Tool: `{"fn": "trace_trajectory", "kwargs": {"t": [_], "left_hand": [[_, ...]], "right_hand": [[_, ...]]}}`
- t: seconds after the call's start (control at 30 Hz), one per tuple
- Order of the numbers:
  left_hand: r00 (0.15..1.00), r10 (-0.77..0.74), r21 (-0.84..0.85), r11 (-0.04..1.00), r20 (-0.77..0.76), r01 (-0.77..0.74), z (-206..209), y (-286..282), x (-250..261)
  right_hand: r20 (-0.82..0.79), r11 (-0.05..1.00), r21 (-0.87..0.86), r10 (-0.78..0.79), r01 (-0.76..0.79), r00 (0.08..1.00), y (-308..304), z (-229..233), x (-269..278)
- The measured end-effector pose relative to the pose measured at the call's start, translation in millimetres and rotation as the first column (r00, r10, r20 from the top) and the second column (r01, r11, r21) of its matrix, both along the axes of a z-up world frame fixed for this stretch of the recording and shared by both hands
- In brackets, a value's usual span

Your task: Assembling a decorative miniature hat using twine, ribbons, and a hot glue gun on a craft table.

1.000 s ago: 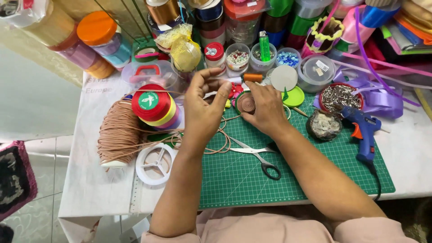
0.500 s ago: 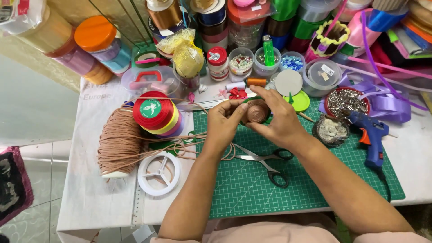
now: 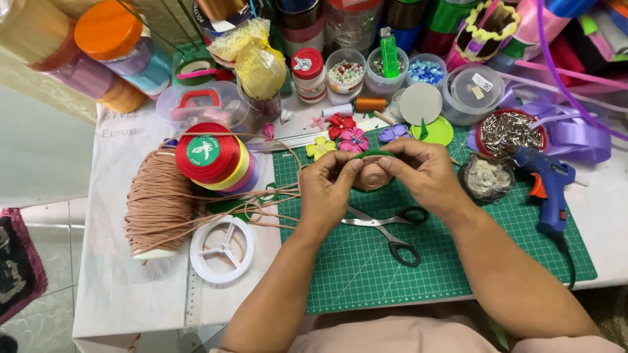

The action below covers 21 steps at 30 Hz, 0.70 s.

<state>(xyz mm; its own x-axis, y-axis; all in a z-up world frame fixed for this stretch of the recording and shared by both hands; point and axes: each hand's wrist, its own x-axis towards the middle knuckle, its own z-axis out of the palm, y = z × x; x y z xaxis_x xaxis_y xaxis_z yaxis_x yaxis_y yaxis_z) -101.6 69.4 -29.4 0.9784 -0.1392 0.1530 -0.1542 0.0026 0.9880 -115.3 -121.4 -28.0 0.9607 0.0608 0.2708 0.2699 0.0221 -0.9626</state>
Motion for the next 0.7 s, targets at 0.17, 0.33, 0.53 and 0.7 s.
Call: {"fn": "trace_trajectory", "kwargs": {"t": [0.17, 0.33, 0.53, 0.7], "left_hand": [[0.986, -0.124, -0.07, 0.991, -0.113, 0.116, -11, 3, 9], [0.946, -0.249, -0.172, 0.961, -0.208, 0.215, -16, 5, 13], [0.951, -0.135, -0.205, 0.976, -0.277, 0.078, -45, 9, 23], [0.902, -0.108, -0.417, 0.905, -0.418, -0.085, -28, 12, 24]], "right_hand": [[-0.063, 1.0, -0.024, 0.011, -0.012, 0.998, -8, -9, 4], [-0.086, 0.994, -0.089, 0.05, -0.057, 0.995, -1, -1, -3], [0.042, 0.979, -0.04, -0.198, 0.199, 0.979, -9, 3, -1], [0.089, 0.953, 0.027, -0.304, 0.303, 0.948, -29, -25, 7]]}}
